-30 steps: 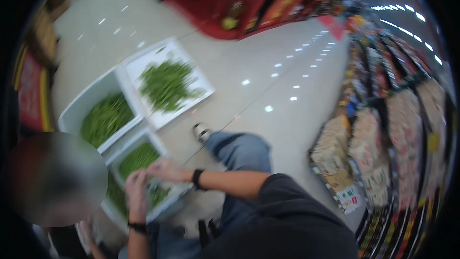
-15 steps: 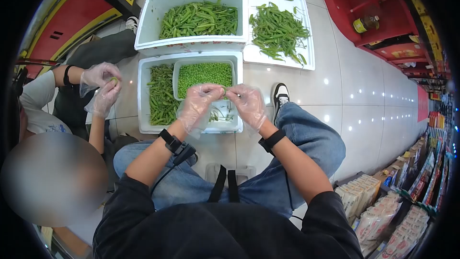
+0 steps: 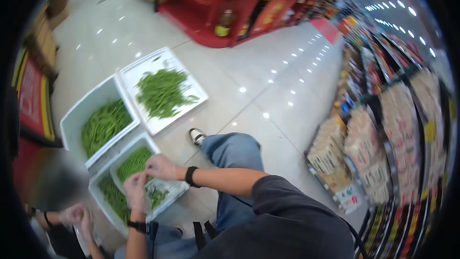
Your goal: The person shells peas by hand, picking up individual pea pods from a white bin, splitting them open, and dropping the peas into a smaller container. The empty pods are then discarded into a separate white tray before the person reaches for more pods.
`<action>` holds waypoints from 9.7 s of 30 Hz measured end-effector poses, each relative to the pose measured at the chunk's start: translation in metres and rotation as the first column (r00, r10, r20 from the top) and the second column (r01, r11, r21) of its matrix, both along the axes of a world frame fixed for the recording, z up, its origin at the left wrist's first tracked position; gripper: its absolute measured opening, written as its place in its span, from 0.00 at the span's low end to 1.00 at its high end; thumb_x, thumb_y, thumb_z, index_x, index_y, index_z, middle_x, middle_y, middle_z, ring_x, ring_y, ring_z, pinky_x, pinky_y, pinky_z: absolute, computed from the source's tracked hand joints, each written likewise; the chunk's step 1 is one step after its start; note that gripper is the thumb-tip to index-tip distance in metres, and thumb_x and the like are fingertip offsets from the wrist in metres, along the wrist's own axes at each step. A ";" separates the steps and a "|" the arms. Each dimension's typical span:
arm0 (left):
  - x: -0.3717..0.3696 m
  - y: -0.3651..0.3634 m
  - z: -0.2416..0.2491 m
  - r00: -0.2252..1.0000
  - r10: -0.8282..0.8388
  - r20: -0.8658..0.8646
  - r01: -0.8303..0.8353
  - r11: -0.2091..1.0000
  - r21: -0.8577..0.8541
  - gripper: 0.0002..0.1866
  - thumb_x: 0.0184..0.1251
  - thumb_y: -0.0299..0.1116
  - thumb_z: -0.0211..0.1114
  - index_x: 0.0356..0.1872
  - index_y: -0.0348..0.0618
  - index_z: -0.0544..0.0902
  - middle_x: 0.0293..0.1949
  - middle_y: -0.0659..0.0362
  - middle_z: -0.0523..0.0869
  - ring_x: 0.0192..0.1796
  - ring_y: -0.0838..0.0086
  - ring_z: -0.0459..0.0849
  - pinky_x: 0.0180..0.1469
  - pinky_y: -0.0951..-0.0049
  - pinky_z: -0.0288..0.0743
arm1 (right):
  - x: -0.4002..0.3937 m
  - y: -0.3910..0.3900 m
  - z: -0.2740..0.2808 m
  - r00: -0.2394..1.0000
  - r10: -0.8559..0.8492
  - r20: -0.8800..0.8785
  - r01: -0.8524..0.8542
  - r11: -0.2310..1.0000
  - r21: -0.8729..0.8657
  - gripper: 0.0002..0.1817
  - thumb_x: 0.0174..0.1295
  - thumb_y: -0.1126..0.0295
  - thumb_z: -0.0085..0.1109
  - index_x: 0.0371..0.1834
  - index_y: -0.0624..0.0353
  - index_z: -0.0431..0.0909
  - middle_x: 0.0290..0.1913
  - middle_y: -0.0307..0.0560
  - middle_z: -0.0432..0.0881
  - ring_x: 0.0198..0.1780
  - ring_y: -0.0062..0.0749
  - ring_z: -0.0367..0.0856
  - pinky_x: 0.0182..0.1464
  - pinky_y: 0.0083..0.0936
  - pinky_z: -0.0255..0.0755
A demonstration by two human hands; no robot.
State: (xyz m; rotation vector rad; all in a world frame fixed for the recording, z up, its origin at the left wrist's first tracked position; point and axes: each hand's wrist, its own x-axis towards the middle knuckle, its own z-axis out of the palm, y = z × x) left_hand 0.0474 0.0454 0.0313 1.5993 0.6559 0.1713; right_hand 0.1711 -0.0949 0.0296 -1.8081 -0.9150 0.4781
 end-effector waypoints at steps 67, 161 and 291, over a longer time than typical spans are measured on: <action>0.002 -0.007 -0.019 0.999 -0.014 0.036 0.022 0.966 -0.259 0.10 0.65 0.27 0.73 0.39 0.29 0.83 0.33 0.53 0.86 0.33 0.72 0.86 0.38 0.72 0.83 | 0.006 -0.010 -0.003 0.658 -0.085 -0.748 0.030 0.996 -0.086 0.13 0.57 0.66 0.71 0.25 0.66 0.84 0.22 0.43 0.84 0.23 0.23 0.80 0.27 0.20 0.73; 0.015 -0.026 -0.036 0.997 0.060 0.041 -0.038 0.913 -0.407 0.12 0.68 0.27 0.70 0.44 0.26 0.84 0.37 0.53 0.86 0.34 0.72 0.86 0.41 0.71 0.86 | 0.002 -0.014 -0.017 0.971 -0.098 0.220 0.106 0.994 -0.022 0.20 0.40 0.76 0.72 0.37 0.63 0.74 0.38 0.59 0.77 0.43 0.58 0.77 0.46 0.42 0.74; -0.003 -0.007 -0.019 0.879 0.477 -0.016 -0.435 0.786 -0.439 0.14 0.64 0.21 0.71 0.47 0.24 0.80 0.40 0.48 0.88 0.36 0.67 0.89 0.43 0.72 0.88 | -0.005 0.030 0.020 0.646 0.484 0.591 -0.291 0.871 -0.396 0.06 0.55 0.74 0.59 0.28 0.62 0.85 0.38 0.57 0.84 0.44 0.50 0.85 0.50 0.37 0.79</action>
